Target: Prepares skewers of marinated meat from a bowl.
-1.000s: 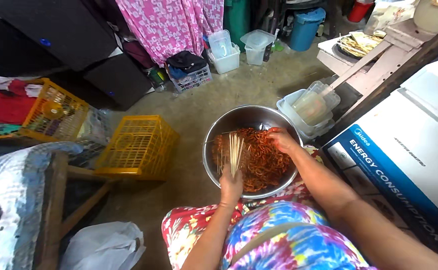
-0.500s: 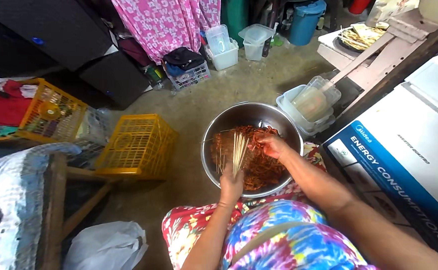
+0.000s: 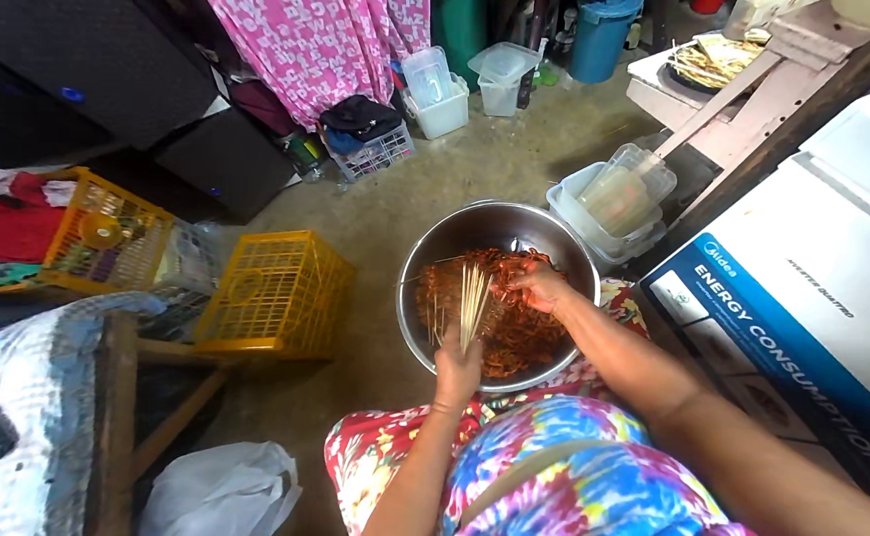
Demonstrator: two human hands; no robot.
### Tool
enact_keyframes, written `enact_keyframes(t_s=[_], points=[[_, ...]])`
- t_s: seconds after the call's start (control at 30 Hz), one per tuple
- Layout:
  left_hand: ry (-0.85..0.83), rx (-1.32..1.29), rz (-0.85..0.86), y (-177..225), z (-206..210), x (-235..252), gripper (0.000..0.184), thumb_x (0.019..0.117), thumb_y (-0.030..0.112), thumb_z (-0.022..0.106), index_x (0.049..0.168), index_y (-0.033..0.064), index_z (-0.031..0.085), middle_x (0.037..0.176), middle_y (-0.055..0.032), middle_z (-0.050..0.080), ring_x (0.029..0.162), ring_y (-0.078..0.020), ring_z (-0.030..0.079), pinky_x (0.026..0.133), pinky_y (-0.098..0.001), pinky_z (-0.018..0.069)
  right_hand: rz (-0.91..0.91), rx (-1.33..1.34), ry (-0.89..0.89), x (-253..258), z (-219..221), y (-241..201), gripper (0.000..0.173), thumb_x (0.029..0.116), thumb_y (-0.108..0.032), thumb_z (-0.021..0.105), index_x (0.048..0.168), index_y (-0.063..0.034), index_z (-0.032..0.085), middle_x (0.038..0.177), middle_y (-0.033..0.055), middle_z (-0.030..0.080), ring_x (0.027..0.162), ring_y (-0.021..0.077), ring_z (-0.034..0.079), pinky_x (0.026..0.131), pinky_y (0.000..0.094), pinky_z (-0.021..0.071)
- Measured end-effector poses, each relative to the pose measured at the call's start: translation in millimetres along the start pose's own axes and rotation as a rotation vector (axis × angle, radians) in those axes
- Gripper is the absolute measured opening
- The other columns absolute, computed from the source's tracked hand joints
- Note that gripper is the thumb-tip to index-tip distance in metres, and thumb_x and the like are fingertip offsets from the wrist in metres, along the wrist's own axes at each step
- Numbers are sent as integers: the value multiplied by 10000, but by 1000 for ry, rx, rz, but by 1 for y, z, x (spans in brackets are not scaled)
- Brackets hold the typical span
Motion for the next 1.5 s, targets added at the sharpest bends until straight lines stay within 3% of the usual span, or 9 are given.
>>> enact_keyframes(t_s=[0.13,0.47,0.7,0.93,1.33,1.5], points=[[5,-23,7,0,0,0,246,937,35,556,1172,-39,565,765,-18,633,576,-73,614,562,-262,559,-27,-23,-19,1,-3,-2,463,866,218,552,1293,41,535,1059,132,648,892,229,675,829,407,598],[0,-48,10,-1,0,-1,250,929,29,563,1172,-30,564,766,-7,636,562,-72,606,547,-263,555,-62,-78,-32,0,-7,-9,499,852,237,538,1304,27,542,1072,119,642,870,204,675,783,370,601],[-8,-3,2,-1,0,0,259,922,37,571,1174,-22,576,791,-22,644,572,-77,610,559,-269,558,-91,-123,-125,3,-12,-8,534,820,242,582,1304,18,553,995,99,679,856,205,689,803,388,603],[-35,20,-13,-2,-2,0,322,933,39,570,1244,-46,570,854,-60,669,609,-91,628,595,-290,571,-99,-200,-178,1,-10,-8,545,831,235,576,1336,38,524,1017,121,694,870,206,696,825,392,599],[-46,37,-28,-3,-2,1,306,921,41,589,1216,-39,579,875,-63,672,617,-89,630,590,-285,568,-117,-276,-227,3,-14,-8,558,810,224,613,1328,36,528,996,133,689,869,219,698,828,403,604],[-51,-41,-14,-2,-3,1,315,909,24,585,1218,-38,577,859,-36,670,614,-71,624,589,-258,562,-106,-249,-271,1,-13,-9,537,800,243,571,1294,36,549,977,112,701,856,204,704,830,396,604]])
Point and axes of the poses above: each hand's wrist, its own x-axis towards the middle knuckle, its own z-axis out of the palm, y = z × x, the point moved 3 cm from there along x, towards the middle knuckle
